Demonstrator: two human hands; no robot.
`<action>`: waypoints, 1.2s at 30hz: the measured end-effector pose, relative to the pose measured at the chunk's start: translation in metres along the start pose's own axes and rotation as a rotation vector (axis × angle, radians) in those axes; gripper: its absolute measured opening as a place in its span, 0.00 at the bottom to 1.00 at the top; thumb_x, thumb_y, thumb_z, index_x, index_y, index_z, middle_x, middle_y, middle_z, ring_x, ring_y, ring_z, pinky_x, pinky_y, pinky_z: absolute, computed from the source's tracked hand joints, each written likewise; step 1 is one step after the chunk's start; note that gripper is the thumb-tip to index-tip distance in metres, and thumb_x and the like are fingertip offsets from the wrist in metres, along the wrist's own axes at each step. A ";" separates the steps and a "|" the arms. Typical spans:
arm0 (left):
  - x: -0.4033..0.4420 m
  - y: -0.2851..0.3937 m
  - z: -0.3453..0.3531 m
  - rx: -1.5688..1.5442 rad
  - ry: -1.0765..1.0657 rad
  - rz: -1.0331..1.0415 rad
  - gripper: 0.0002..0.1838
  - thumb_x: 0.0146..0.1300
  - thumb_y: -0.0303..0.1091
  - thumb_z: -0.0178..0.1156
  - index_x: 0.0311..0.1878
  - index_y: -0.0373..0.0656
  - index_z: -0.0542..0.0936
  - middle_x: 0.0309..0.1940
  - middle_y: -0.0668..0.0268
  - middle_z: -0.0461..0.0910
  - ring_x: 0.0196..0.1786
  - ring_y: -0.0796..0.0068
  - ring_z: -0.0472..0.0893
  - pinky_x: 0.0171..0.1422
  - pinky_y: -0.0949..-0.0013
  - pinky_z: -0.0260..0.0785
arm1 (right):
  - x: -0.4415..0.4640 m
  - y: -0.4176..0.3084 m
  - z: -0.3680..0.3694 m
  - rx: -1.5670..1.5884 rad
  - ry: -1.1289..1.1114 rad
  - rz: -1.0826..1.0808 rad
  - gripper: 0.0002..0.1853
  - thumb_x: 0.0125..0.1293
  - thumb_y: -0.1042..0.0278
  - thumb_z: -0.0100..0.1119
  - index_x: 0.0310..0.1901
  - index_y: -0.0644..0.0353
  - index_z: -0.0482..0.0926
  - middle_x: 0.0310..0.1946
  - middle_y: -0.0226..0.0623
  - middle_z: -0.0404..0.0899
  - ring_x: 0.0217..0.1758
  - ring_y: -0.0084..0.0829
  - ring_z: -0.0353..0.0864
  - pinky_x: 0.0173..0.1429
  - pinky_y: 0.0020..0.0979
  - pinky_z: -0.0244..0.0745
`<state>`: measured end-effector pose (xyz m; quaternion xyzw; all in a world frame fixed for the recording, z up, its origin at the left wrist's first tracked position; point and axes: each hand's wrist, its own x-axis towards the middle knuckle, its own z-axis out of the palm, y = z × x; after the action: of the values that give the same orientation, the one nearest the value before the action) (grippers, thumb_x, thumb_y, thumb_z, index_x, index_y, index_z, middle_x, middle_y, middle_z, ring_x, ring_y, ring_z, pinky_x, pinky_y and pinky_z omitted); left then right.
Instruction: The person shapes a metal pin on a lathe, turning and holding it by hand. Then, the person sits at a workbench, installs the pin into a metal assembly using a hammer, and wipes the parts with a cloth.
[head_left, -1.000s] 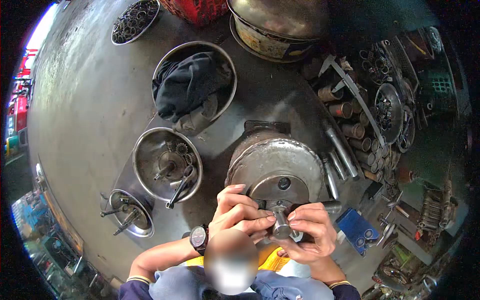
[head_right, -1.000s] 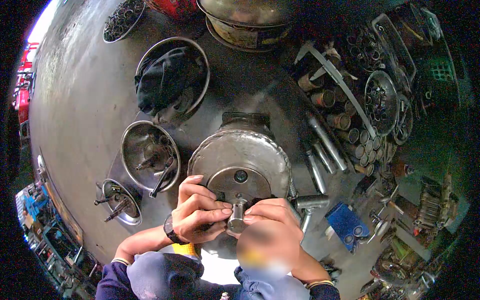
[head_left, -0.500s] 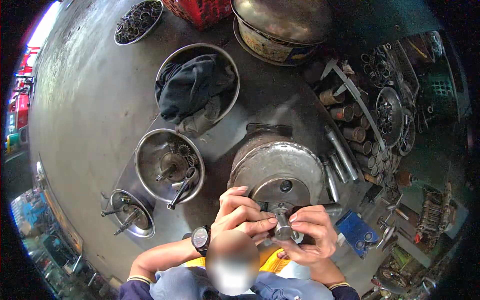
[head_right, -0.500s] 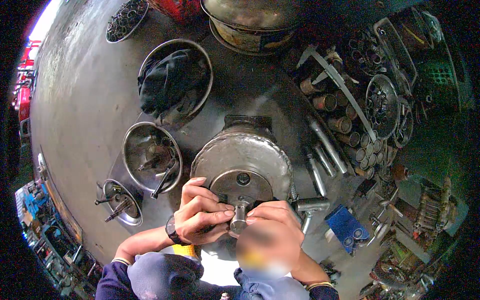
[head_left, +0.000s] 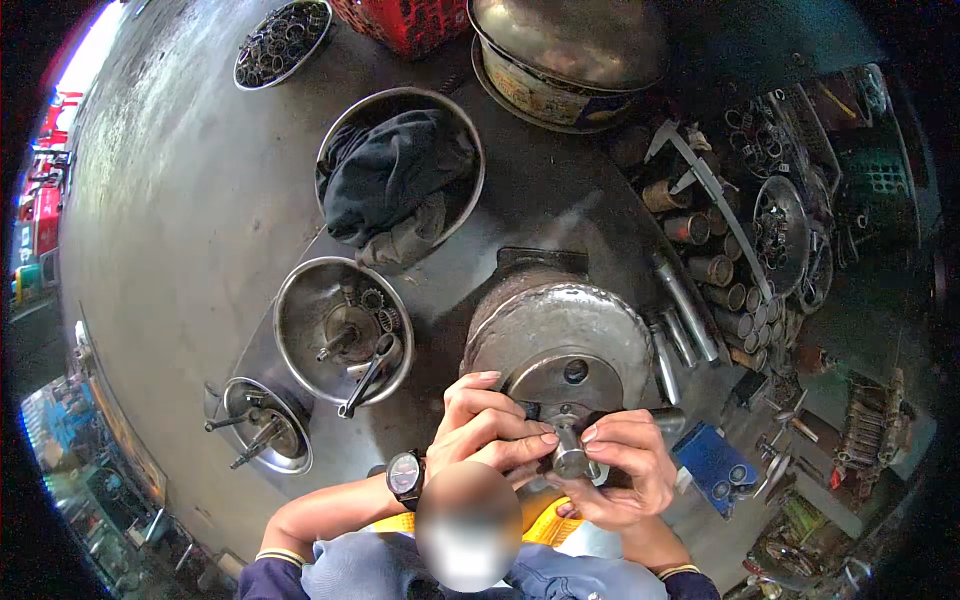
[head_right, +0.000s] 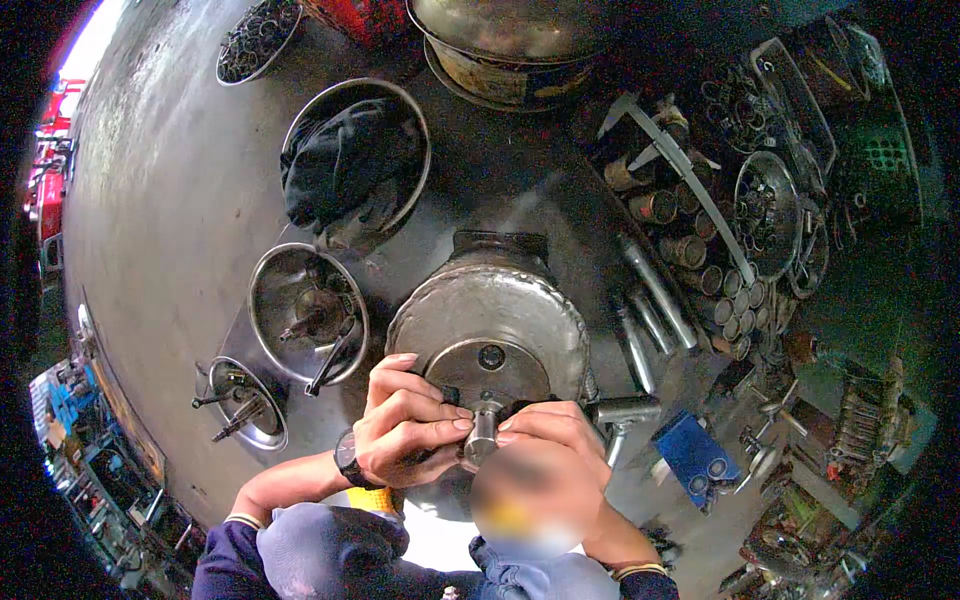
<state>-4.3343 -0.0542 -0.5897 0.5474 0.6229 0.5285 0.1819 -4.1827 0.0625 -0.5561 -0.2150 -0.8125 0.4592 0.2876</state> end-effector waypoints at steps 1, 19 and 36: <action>0.000 0.000 0.000 0.004 -0.005 -0.003 0.26 0.42 0.31 0.74 0.50 0.50 0.82 0.43 0.74 0.82 0.45 0.71 0.75 0.65 0.52 0.60 | 0.000 0.000 0.000 -0.003 0.000 -0.005 0.25 0.41 0.74 0.80 0.40 0.61 0.76 0.35 0.41 0.79 0.34 0.36 0.80 0.37 0.34 0.77; 0.009 0.006 0.008 0.157 0.026 0.051 0.30 0.33 0.30 0.72 0.48 0.52 0.82 0.35 0.72 0.81 0.41 0.66 0.74 0.61 0.54 0.61 | -0.010 -0.002 -0.021 -0.084 0.166 -0.056 0.24 0.45 0.75 0.77 0.45 0.64 0.76 0.39 0.45 0.79 0.41 0.40 0.81 0.44 0.34 0.77; -0.001 0.023 0.016 0.153 0.212 0.051 0.20 0.44 0.31 0.72 0.44 0.45 0.81 0.36 0.63 0.78 0.44 0.62 0.73 0.55 0.62 0.64 | -0.262 0.114 -0.079 -0.628 0.093 0.940 0.19 0.46 0.67 0.66 0.38 0.73 0.77 0.30 0.60 0.80 0.39 0.56 0.82 0.46 0.45 0.77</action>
<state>-4.3100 -0.0513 -0.5759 0.5165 0.6629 0.5388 0.0594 -3.9267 0.0063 -0.6931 -0.6488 -0.7136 0.2642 0.0099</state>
